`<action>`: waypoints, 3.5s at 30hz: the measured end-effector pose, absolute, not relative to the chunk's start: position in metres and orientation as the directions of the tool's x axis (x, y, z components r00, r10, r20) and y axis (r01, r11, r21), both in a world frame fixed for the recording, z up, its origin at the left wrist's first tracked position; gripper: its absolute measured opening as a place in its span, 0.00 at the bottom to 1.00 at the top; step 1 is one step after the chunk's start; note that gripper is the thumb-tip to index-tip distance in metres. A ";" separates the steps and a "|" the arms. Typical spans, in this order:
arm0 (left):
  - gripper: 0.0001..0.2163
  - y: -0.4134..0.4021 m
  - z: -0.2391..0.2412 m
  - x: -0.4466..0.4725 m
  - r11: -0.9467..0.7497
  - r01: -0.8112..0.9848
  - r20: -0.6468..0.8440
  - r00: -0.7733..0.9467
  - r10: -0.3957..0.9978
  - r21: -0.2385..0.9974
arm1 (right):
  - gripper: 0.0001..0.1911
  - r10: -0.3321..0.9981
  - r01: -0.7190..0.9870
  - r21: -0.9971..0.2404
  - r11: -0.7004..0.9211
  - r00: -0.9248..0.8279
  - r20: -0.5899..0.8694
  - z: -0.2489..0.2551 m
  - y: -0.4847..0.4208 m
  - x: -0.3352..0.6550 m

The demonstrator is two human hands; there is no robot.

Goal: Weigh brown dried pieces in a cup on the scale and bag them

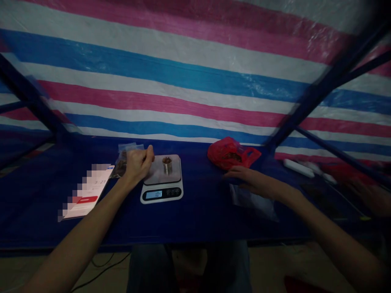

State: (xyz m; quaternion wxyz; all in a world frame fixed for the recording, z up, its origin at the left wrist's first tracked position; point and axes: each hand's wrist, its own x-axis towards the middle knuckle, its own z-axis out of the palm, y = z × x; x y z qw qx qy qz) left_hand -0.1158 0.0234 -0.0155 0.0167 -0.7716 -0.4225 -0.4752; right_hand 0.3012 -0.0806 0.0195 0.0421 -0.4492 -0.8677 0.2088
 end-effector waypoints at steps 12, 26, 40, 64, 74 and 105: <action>0.27 0.020 -0.012 -0.111 -0.673 0.651 0.751 0.234 0.617 0.351 | 0.18 0.753 0.736 -0.225 0.639 -0.658 -0.011 0.010 -0.110 0.302; 0.30 -0.015 0.009 -0.085 -0.819 0.372 0.555 0.604 0.572 0.437 | 0.09 0.598 0.766 -0.006 0.643 -0.497 0.629 0.038 -0.086 0.197; 0.24 -0.022 0.018 -0.085 -0.866 0.358 0.571 0.652 0.499 0.348 | 0.15 0.388 0.572 0.033 0.819 -0.596 0.703 0.002 -0.068 0.118; 0.12 0.022 0.009 -0.121 -0.612 0.777 0.589 0.427 0.685 0.148 | 0.21 0.803 0.569 -0.598 0.565 -0.211 0.558 -0.029 -0.009 0.108; 0.18 0.028 -0.009 -0.117 -0.597 0.771 0.550 0.406 0.729 0.223 | 0.15 0.796 0.542 -0.614 0.574 -0.191 0.575 -0.038 0.002 0.091; 0.09 0.019 -0.024 -0.091 -0.658 0.581 0.552 0.384 0.741 0.479 | 0.16 0.647 0.322 -0.569 0.757 -0.243 0.723 -0.027 -0.020 0.096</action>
